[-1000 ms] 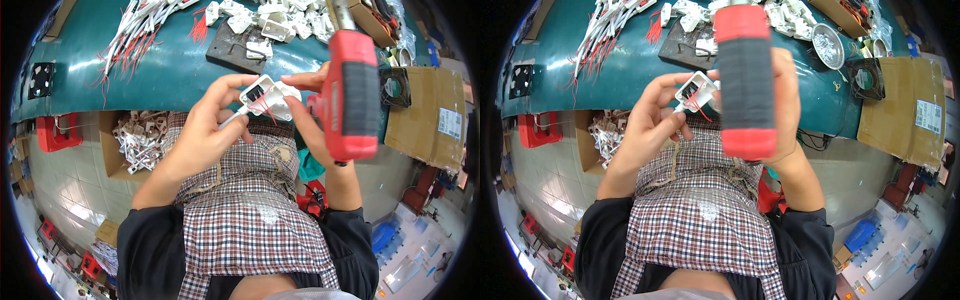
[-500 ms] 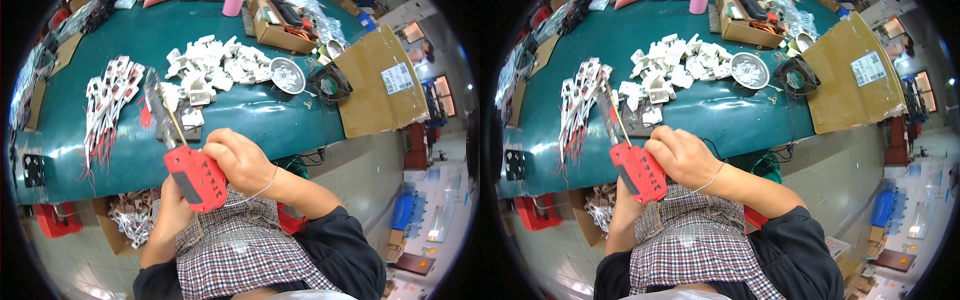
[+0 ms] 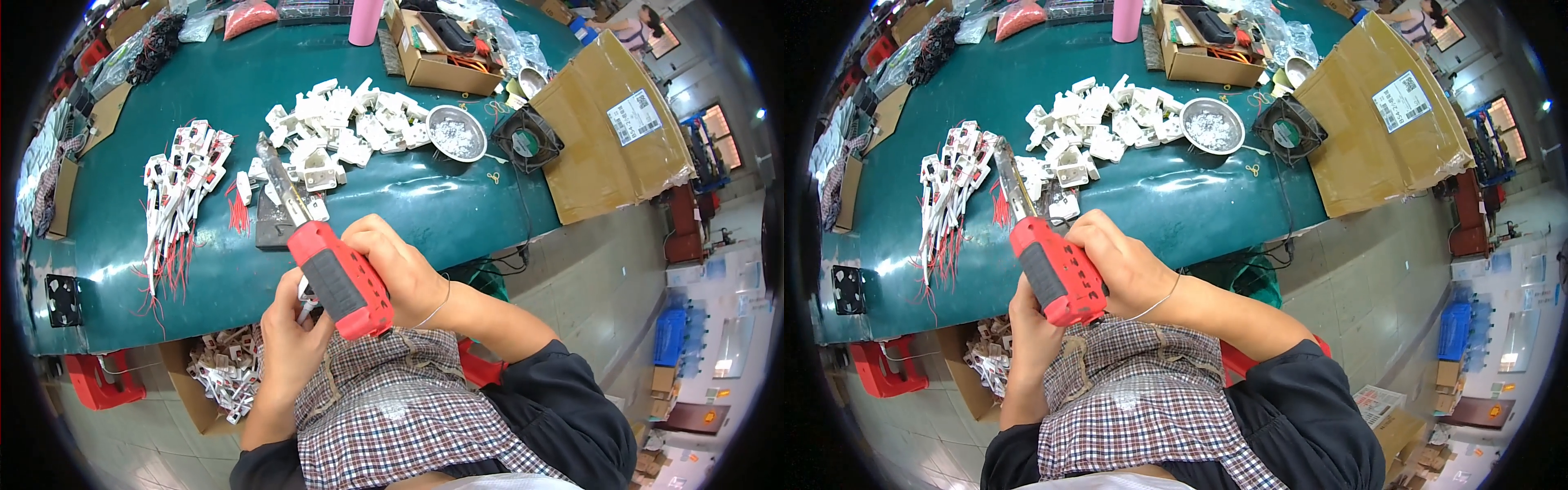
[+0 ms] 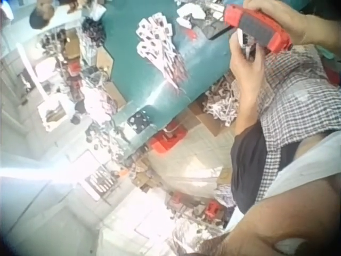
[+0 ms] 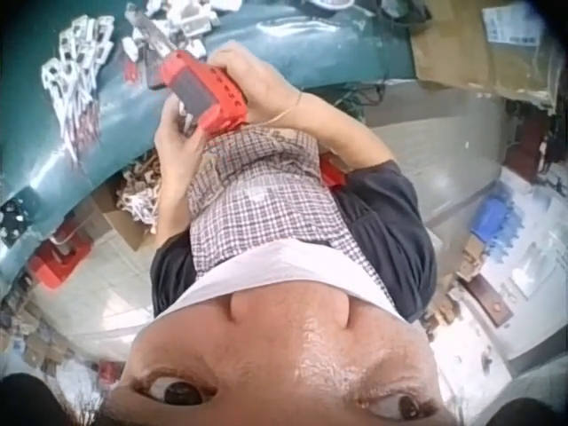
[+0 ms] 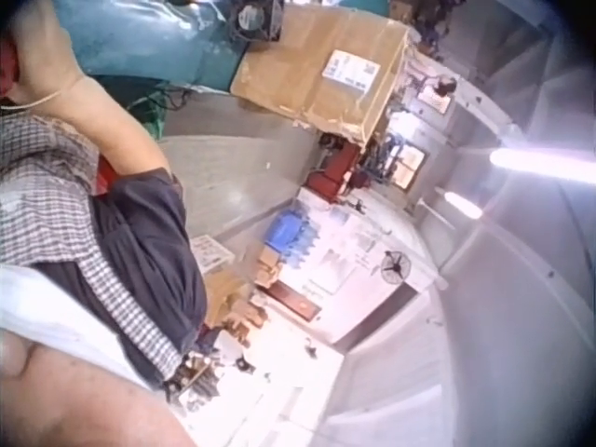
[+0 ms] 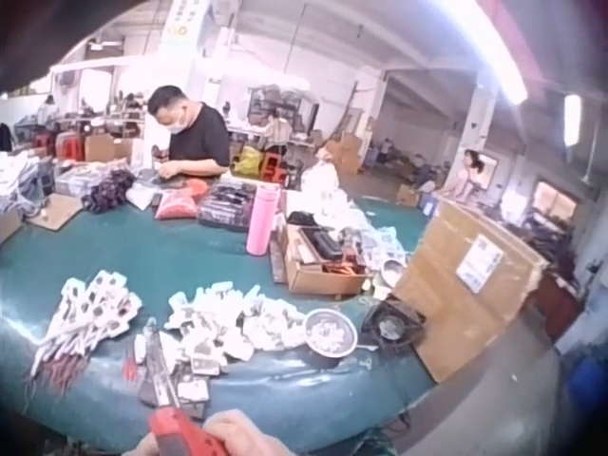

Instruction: Soldering electrical wires and components inside plastic housings for light fixtures.

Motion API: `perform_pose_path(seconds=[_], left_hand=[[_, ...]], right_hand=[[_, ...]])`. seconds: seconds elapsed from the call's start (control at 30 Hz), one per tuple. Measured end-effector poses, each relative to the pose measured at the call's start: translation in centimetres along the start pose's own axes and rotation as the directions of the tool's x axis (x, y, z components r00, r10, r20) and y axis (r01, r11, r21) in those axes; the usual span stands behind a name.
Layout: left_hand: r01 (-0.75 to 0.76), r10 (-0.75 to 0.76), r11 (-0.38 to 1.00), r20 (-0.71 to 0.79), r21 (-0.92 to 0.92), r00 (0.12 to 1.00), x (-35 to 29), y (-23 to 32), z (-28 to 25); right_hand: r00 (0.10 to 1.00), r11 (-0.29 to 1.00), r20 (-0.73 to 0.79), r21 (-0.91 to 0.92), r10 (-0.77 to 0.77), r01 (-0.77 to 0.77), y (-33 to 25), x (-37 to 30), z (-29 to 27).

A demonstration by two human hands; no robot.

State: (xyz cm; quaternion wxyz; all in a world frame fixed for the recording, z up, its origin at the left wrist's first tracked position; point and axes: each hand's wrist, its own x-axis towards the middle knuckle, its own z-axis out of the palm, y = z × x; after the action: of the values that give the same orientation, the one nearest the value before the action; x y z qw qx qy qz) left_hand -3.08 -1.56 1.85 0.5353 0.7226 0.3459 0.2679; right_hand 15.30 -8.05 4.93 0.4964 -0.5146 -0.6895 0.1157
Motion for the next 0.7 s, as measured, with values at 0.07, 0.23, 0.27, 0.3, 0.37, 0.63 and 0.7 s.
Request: perform_pose_path(seconds=[0.07, 0.23, 0.27, 0.3, 0.37, 0.63, 0.7], left_hand=[[-0.010, 0.010, 1.000, 0.001, 0.005, 1.000, 0.1, 0.0, 0.0], [0.097, -0.095, 0.995, 0.051, -0.032, 0.994, 0.0, 0.9, -0.3], [0.104, -0.101, 0.976, 0.026, -0.189, 0.995, -0.1, 0.5, 0.0], [0.105, -0.111, 0.934, 0.003, -0.341, 0.994, -0.1, 0.2, 0.2], [0.045, -0.056, 0.939, -0.022, -0.342, 0.998, 0.0, -0.2, 0.2], [-0.075, 0.059, 0.988, -0.121, -0.132, 0.991, 0.5, 0.1, 0.3], [-0.137, 0.141, 0.990, -0.129, 0.043, 0.982, 0.6, 0.2, 0.1]], right_hand=[[0.999, 0.998, -0.003, 0.033, 0.051, -0.051, 0.1, -0.3, 0.0], [0.999, 0.998, -0.019, 0.051, 0.049, -0.048, 0.4, -0.4, 0.0], [0.999, 0.997, -0.013, 0.068, 0.039, -0.038, 0.4, -0.3, 0.1], [0.999, 0.997, -0.015, 0.067, 0.039, -0.038, 0.4, -0.3, 0.1], [1.000, 0.996, -0.002, 0.087, 0.018, -0.018, 0.3, -0.3, 0.2], [0.996, 0.996, 0.045, 0.028, 0.078, -0.079, -0.2, -0.3, -0.1], [0.995, 0.996, 0.058, 0.008, 0.086, -0.087, -0.3, -0.4, -0.2]])
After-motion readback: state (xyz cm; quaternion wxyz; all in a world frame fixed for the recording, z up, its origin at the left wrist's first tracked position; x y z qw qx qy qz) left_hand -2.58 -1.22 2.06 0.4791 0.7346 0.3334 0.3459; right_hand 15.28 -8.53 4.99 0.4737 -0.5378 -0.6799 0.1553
